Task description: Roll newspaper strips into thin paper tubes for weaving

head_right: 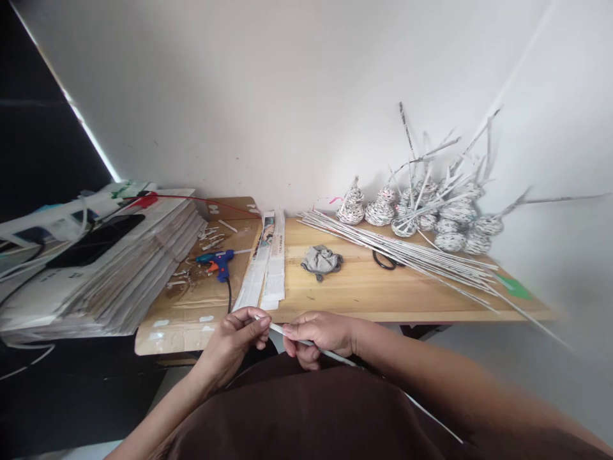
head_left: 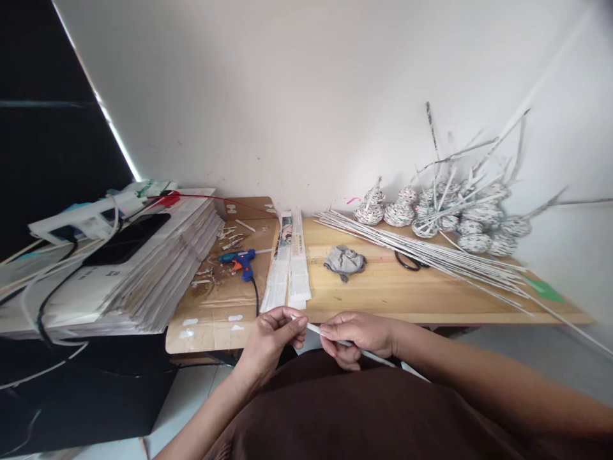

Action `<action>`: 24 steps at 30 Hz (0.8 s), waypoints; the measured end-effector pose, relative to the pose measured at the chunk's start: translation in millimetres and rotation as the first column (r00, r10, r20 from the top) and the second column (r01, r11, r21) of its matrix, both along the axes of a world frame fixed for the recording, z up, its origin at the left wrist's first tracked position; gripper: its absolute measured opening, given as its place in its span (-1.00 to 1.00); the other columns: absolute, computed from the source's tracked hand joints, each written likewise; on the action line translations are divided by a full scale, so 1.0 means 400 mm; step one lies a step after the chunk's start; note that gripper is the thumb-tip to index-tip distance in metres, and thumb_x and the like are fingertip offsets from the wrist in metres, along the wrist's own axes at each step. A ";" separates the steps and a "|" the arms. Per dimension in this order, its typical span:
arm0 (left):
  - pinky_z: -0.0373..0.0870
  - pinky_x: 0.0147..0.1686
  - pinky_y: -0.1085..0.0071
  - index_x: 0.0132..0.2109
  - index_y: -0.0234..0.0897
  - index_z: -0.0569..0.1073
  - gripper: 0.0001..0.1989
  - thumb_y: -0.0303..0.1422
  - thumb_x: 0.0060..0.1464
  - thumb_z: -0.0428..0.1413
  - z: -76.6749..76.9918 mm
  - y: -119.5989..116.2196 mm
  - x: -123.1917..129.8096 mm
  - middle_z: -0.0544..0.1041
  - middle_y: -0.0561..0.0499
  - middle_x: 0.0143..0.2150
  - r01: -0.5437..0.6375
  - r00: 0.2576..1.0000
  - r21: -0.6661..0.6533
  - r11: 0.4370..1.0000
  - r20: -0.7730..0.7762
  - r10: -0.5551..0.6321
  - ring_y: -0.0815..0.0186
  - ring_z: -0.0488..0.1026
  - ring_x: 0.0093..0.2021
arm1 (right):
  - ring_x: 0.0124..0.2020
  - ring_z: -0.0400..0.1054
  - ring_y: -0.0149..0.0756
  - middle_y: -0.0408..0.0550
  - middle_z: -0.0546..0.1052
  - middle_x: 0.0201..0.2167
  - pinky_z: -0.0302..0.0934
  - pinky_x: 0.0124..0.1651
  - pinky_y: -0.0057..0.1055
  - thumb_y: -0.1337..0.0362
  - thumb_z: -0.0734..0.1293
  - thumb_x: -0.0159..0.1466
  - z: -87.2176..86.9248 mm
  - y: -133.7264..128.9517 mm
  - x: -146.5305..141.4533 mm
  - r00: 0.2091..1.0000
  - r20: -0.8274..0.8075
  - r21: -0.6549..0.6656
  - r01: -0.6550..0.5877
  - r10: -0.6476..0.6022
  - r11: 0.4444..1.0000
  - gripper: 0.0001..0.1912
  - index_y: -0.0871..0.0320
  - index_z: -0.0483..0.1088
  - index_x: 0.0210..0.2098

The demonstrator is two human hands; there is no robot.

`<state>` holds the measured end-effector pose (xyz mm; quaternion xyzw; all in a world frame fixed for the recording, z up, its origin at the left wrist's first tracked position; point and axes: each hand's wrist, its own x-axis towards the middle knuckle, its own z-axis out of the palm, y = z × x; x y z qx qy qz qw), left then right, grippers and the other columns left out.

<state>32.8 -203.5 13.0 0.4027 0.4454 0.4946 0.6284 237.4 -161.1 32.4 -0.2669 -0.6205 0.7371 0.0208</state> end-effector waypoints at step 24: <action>0.28 -0.49 0.55 -0.14 -0.28 0.48 -0.71 -0.23 0.02 0.25 -0.036 0.055 -0.022 0.42 0.08 -0.44 -0.368 0.928 0.041 0.929 0.077 0.364 0.45 0.33 -0.45 | -0.22 0.42 -0.17 0.01 0.58 -0.23 0.17 -0.19 -0.34 0.13 0.15 0.36 0.131 0.224 0.257 0.696 0.196 0.968 -0.028 -0.691 0.248 -0.65 0.14 0.52 -0.18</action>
